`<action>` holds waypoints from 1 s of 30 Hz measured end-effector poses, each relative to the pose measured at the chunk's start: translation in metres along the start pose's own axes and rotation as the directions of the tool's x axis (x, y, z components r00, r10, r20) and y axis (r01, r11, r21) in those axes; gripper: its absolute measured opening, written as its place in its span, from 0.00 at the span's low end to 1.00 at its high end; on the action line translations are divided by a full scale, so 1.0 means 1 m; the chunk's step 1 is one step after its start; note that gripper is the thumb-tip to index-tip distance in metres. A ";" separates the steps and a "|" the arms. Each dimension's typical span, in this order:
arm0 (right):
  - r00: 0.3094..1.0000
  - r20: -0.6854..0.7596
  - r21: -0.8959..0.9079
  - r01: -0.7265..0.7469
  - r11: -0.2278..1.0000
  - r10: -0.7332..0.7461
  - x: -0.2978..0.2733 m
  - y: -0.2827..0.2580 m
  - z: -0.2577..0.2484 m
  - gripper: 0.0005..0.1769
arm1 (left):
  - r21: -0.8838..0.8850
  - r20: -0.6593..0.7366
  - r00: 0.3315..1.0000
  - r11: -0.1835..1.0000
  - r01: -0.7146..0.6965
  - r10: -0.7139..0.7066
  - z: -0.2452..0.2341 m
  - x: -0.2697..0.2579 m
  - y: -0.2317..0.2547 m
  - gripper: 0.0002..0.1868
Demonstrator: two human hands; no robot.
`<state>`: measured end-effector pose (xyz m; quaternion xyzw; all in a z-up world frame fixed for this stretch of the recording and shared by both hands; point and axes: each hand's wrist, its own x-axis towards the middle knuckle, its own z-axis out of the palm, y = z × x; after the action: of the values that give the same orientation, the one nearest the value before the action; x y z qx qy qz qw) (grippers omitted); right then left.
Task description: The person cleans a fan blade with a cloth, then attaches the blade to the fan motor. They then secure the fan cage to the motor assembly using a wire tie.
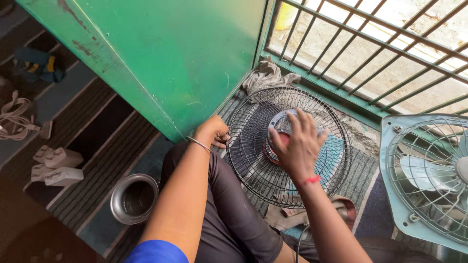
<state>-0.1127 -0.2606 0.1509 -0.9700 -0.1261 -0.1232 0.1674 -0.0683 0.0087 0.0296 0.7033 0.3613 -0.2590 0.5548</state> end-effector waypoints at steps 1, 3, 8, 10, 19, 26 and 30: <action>0.998 -0.040 0.012 -0.042 0.999 0.042 -0.009 0.009 -0.004 0.42 | -0.016 0.016 1.000 1.000 0.008 -0.008 -0.002 0.002 0.000 0.07; 0.980 -0.047 -0.016 -0.197 0.980 0.196 -0.023 0.027 -0.010 0.44 | -0.047 0.053 0.998 0.998 0.031 -0.028 -0.004 0.007 -0.001 0.10; 0.964 -0.076 -0.014 -0.258 0.966 0.257 -0.043 0.049 -0.007 0.45 | 0.149 0.288 0.953 0.987 0.056 -0.097 -0.008 0.020 -0.001 0.12; 0.954 -0.067 0.016 -0.290 0.957 0.291 -0.043 0.054 -0.002 0.44 | 0.227 0.352 0.932 0.974 0.010 -0.091 -0.010 0.019 -0.002 0.14; 0.665 -0.249 0.664 -0.412 0.624 0.704 -0.087 0.155 0.016 0.26 | 0.108 0.257 0.961 0.985 -0.136 0.105 -0.008 0.006 -0.007 0.21; 0.455 0.700 0.666 -0.694 -0.272 0.551 -0.137 0.189 0.008 0.17 | -0.066 0.004 0.909 0.907 -0.416 0.417 0.019 0.022 0.011 0.17; 0.458 0.652 0.692 -0.684 -0.230 0.604 -0.126 0.181 -0.001 0.18 | -0.240 0.072 0.968 0.946 -0.217 0.240 0.020 0.015 0.012 0.28</action>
<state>-0.1792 -0.4519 0.0628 -0.5724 0.3479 0.1176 0.7331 -0.0494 -0.0093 0.0200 0.6576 0.2764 -0.1843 0.6762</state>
